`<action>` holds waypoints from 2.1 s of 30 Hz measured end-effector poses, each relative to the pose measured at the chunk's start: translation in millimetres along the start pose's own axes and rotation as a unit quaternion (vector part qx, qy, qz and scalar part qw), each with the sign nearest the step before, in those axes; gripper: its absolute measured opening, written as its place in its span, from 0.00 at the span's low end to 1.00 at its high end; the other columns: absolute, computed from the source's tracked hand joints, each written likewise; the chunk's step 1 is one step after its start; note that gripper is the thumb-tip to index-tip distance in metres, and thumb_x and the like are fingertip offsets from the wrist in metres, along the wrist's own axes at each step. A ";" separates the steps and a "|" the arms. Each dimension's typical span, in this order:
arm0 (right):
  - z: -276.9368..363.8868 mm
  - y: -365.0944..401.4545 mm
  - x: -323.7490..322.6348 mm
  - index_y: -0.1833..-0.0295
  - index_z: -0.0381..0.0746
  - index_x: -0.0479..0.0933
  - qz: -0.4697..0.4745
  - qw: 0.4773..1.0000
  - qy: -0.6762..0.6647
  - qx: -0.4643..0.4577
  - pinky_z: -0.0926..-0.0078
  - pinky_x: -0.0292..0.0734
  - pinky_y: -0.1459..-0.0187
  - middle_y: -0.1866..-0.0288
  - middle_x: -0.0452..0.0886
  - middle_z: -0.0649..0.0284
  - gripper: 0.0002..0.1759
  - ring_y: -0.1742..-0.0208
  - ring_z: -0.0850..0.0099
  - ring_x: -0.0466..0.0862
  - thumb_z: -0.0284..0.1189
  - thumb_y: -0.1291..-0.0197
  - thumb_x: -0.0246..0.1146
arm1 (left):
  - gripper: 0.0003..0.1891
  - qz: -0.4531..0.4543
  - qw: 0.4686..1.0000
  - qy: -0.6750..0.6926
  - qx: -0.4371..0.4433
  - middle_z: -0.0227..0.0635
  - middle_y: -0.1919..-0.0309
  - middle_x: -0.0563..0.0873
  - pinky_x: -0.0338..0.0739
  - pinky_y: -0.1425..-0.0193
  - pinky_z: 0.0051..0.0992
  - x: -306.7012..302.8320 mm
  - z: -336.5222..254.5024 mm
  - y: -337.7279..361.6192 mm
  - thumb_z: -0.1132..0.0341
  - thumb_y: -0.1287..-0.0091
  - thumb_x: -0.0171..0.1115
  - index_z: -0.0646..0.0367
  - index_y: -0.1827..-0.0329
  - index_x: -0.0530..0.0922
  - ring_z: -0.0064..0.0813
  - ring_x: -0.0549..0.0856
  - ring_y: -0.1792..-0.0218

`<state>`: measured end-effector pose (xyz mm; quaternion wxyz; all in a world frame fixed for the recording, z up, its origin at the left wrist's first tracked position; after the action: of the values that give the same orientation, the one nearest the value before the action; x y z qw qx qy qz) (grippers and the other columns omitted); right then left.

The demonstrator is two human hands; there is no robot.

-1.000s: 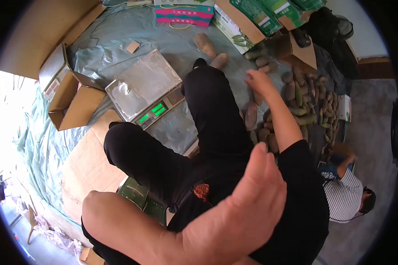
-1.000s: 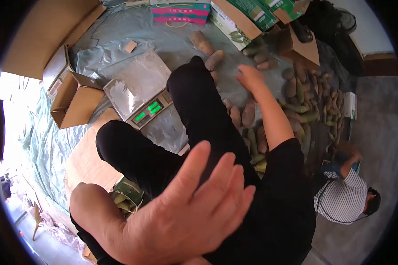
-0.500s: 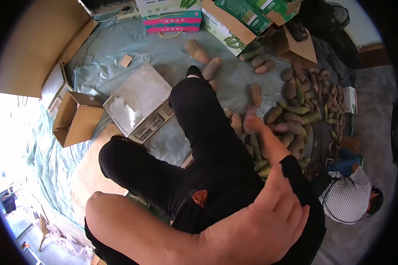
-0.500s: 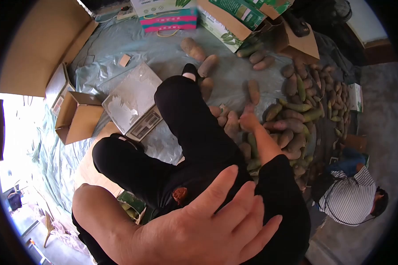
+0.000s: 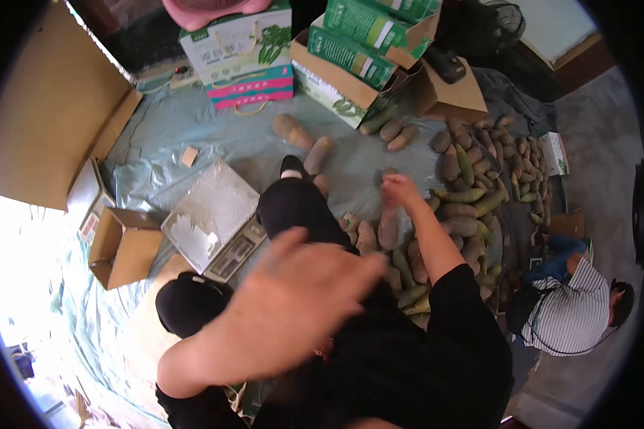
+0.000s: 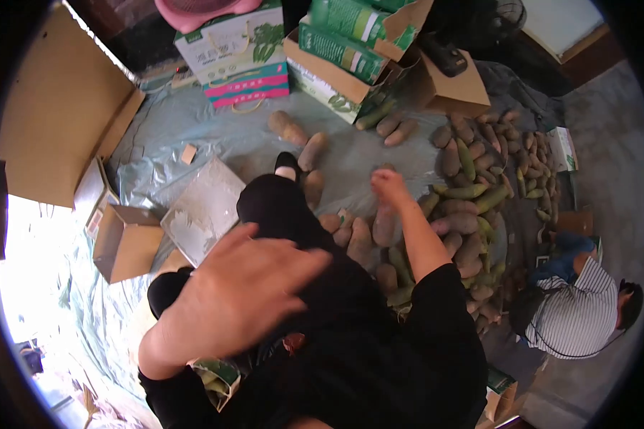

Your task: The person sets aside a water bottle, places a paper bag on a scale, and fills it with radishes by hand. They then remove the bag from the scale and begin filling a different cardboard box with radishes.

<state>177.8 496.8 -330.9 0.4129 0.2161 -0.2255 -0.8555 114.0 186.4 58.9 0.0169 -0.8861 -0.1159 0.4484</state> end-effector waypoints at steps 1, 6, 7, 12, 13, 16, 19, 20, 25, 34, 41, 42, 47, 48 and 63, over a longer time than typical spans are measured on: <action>30.6 -2.4 -6.6 0.52 0.39 0.77 0.003 0.998 -0.049 -0.043 0.79 0.74 0.69 0.64 0.82 0.65 0.14 0.64 0.75 0.81 0.33 0.43 0.63 | 0.24 0.001 0.998 -0.012 -0.056 0.35 0.55 0.82 0.68 0.40 0.46 0.8 23.1 4.3 0.68 0.46 0.65 0.54 0.44 0.75 0.37 0.80 0.49; 186.0 -11.2 -57.7 0.52 0.43 0.76 -0.076 0.965 -0.170 -0.186 0.77 0.75 0.65 0.63 0.81 0.70 0.14 0.65 0.77 0.80 0.39 0.39 0.60 | 0.19 -0.083 0.957 -0.084 -0.266 0.43 0.58 0.82 0.67 0.41 0.42 23.3 144.4 74.8 0.71 0.45 0.63 0.58 0.48 0.77 0.44 0.79 0.53; 213.6 -13.6 -67.0 0.52 0.44 0.76 -0.078 0.954 -0.204 -0.204 0.76 0.74 0.64 0.62 0.81 0.70 0.14 0.64 0.77 0.80 0.40 0.38 0.59 | 0.17 -0.094 0.946 -0.110 -0.291 0.44 0.59 0.82 0.69 0.44 0.39 28.6 163.2 94.3 0.72 0.45 0.63 0.60 0.50 0.78 0.46 0.79 0.55; 339.4 -17.4 -92.7 0.51 0.42 0.74 -0.064 0.904 -0.308 -0.289 0.72 0.72 0.56 0.55 0.80 0.66 0.20 0.56 0.73 0.79 0.46 0.38 0.60 | 0.17 -0.074 0.896 -0.177 -0.400 0.43 0.57 0.82 0.65 0.41 0.41 36.4 206.7 159.2 0.70 0.45 0.63 0.59 0.50 0.79 0.44 0.78 0.51; 359.4 -17.0 -94.4 0.51 0.42 0.74 -0.063 0.902 -0.311 -0.293 0.72 0.72 0.56 0.55 0.80 0.66 0.20 0.56 0.73 0.79 0.46 0.38 0.60 | 0.17 -0.071 0.880 -0.177 -0.435 0.42 0.56 0.82 0.64 0.39 0.42 36.2 212.2 169.4 0.69 0.45 0.64 0.58 0.50 0.79 0.44 0.78 0.48; 408.6 -17.5 -96.2 0.43 0.39 0.71 -0.080 0.890 -0.335 -0.299 0.71 0.70 0.50 0.51 0.79 0.65 0.27 0.49 0.72 0.76 0.48 0.37 0.58 | 0.17 -0.090 0.872 -0.165 -0.451 0.42 0.56 0.82 0.63 0.38 0.42 35.0 212.9 181.1 0.69 0.46 0.64 0.59 0.51 0.79 0.43 0.77 0.48; 447.1 -27.1 -101.2 0.47 0.35 0.71 -0.088 0.849 -0.389 -0.347 0.64 0.73 0.54 0.53 0.78 0.57 0.25 0.54 0.64 0.80 0.44 0.40 0.63 | 0.17 -0.096 0.867 -0.165 -0.460 0.43 0.56 0.82 0.64 0.39 0.42 36.5 216.4 186.4 0.68 0.46 0.64 0.59 0.51 0.80 0.43 0.78 0.49; 455.1 -30.1 -98.8 0.47 0.35 0.71 -0.085 0.848 -0.390 -0.349 0.64 0.73 0.54 0.53 0.78 0.57 0.25 0.54 0.64 0.80 0.44 0.40 0.63 | 0.17 -0.098 0.866 -0.160 -0.463 0.43 0.56 0.82 0.64 0.39 0.42 36.3 217.2 187.3 0.68 0.46 0.64 0.58 0.51 0.80 0.43 0.78 0.49; 475.2 -39.4 -75.3 0.47 0.36 0.71 -0.042 0.849 -0.413 -0.328 0.61 0.80 0.59 0.53 0.79 0.57 0.19 0.57 0.62 0.82 0.33 0.40 0.64 | 0.17 -0.093 0.865 -0.159 -0.467 0.41 0.58 0.82 0.63 0.38 0.44 41.2 219.7 189.2 0.67 0.45 0.64 0.56 0.52 0.80 0.41 0.78 0.50; 488.0 -9.5 -38.8 0.48 0.36 0.73 -0.014 0.867 -0.362 -0.341 0.62 0.79 0.55 0.52 0.80 0.58 0.17 0.55 0.64 0.81 0.28 0.42 0.64 | 0.16 -0.093 0.870 -0.173 -0.451 0.40 0.56 0.82 0.64 0.38 0.42 42.0 216.2 189.0 0.68 0.45 0.64 0.56 0.51 0.80 0.40 0.78 0.49; 487.7 65.6 8.8 0.53 0.30 0.76 0.045 0.849 -0.272 -0.450 0.72 0.76 0.56 0.57 0.82 0.58 0.14 0.57 0.69 0.81 0.23 0.45 0.64 | 0.16 -0.116 0.871 -0.176 -0.444 0.40 0.56 0.83 0.65 0.39 0.40 42.7 217.9 198.5 0.69 0.45 0.64 0.56 0.52 0.80 0.40 0.78 0.49; 483.0 82.4 20.8 0.53 0.30 0.76 0.065 0.854 -0.248 -0.452 0.73 0.76 0.55 0.57 0.82 0.59 0.14 0.57 0.71 0.81 0.24 0.45 0.64 | 0.16 -0.118 0.867 -0.173 -0.452 0.40 0.56 0.83 0.65 0.39 0.40 42.7 219.4 200.5 0.69 0.45 0.64 0.56 0.52 0.80 0.40 0.78 0.49; 451.9 146.2 82.1 0.50 0.33 0.77 0.105 0.857 -0.042 -0.502 0.81 0.72 0.56 0.58 0.82 0.65 0.16 0.59 0.79 0.79 0.31 0.41 0.61 | 0.15 -0.127 0.870 -0.172 -0.444 0.39 0.57 0.83 0.64 0.39 0.40 41.9 214.8 208.7 0.68 0.43 0.63 0.55 0.52 0.80 0.39 0.79 0.50; 445.8 148.7 91.8 0.50 0.33 0.77 0.121 0.858 -0.040 -0.498 0.81 0.72 0.56 0.58 0.82 0.65 0.16 0.59 0.79 0.79 0.31 0.41 0.61 | 0.15 -0.126 0.870 -0.167 -0.447 0.39 0.57 0.83 0.64 0.39 0.40 41.3 215.4 211.1 0.67 0.43 0.63 0.55 0.51 0.80 0.39 0.79 0.50; 278.6 171.8 344.5 0.65 0.42 0.79 0.318 0.544 0.445 -0.636 0.60 0.73 0.61 0.70 0.82 0.58 0.08 0.64 0.57 0.81 0.35 0.46 0.62 | 0.15 -0.118 0.857 -0.173 -0.470 0.38 0.56 0.81 0.62 0.34 0.44 40.7 206.8 233.0 0.68 0.40 0.60 0.56 0.50 0.79 0.40 0.78 0.48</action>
<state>-67.3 181.9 -73.0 0.7343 0.1636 0.5367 -0.3821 16.4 -46.5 -128.0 -0.3695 -0.6763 -0.4177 0.4812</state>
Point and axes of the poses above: each hand's wrist, its own y-axis away from the middle knuckle, its own x-axis out of the palm, z = x × y, the point moved 8 cm from there along -y, towards the middle knuckle
